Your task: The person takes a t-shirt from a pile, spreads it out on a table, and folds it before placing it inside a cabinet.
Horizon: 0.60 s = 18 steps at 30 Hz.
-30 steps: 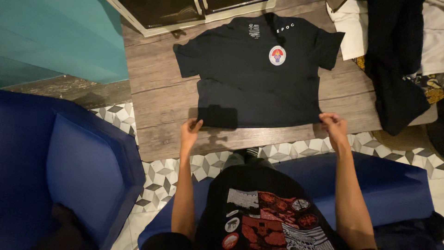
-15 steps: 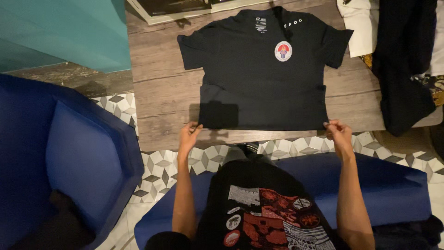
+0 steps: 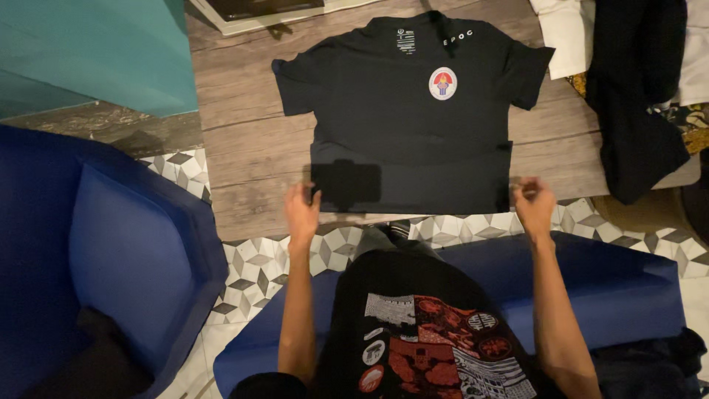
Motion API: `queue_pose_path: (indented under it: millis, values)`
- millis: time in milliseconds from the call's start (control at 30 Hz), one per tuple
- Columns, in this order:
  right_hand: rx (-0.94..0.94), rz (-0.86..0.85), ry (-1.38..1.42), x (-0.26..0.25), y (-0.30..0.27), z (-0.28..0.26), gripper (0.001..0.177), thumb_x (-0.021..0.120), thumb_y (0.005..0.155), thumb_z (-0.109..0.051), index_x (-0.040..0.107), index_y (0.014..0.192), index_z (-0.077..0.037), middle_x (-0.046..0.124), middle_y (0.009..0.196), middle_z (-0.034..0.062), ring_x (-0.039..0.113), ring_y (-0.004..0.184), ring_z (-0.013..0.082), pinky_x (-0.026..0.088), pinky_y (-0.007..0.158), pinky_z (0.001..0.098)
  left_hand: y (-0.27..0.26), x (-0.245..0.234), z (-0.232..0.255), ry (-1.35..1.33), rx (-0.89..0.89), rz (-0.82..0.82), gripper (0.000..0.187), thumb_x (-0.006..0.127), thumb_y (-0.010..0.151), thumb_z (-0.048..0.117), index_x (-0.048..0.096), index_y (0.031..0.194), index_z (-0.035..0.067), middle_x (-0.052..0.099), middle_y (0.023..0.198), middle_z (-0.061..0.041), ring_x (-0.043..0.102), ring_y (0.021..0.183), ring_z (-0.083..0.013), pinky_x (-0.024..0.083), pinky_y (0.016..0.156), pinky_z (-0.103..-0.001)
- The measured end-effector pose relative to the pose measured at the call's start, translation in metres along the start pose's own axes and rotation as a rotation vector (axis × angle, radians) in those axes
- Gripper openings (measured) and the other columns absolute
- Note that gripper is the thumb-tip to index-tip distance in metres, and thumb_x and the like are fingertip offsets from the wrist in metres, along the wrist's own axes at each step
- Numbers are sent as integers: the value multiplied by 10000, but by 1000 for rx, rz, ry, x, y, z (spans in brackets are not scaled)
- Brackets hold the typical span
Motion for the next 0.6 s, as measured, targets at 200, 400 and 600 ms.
queue_pose_path:
  millis: [200,400,600]
  values:
    - [426,-497,217,62,30,-54,290,539,1046,-243,719,1003,-19,736,809,87,656,656,134,465,542,266,42,79,34,-110,-10,-422,206,711,934,271,749,949,69,766,886,-133,743,832,-310,572,712,-411]
    - [639,-630,267,111,58,-107,310,503,1053,-245,678,1083,9,729,834,146,645,639,177,454,531,294,84,151,25,-253,-239,-785,270,702,967,286,761,1008,26,781,846,-100,755,766,-254,588,699,-365]
    - [482,-428,814,104,74,-127,404,504,1022,-198,463,1422,-159,753,1059,121,690,764,156,526,632,263,110,111,69,-450,25,-250,427,666,970,189,585,1353,18,698,1223,-147,715,934,-261,547,794,-339]
Point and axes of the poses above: each hand's wrist, its own y-axis towards the middle knuckle, its own x-axis out of the palm, z = x × y, the point moved 3 cm from there along y, towards the middle knuckle
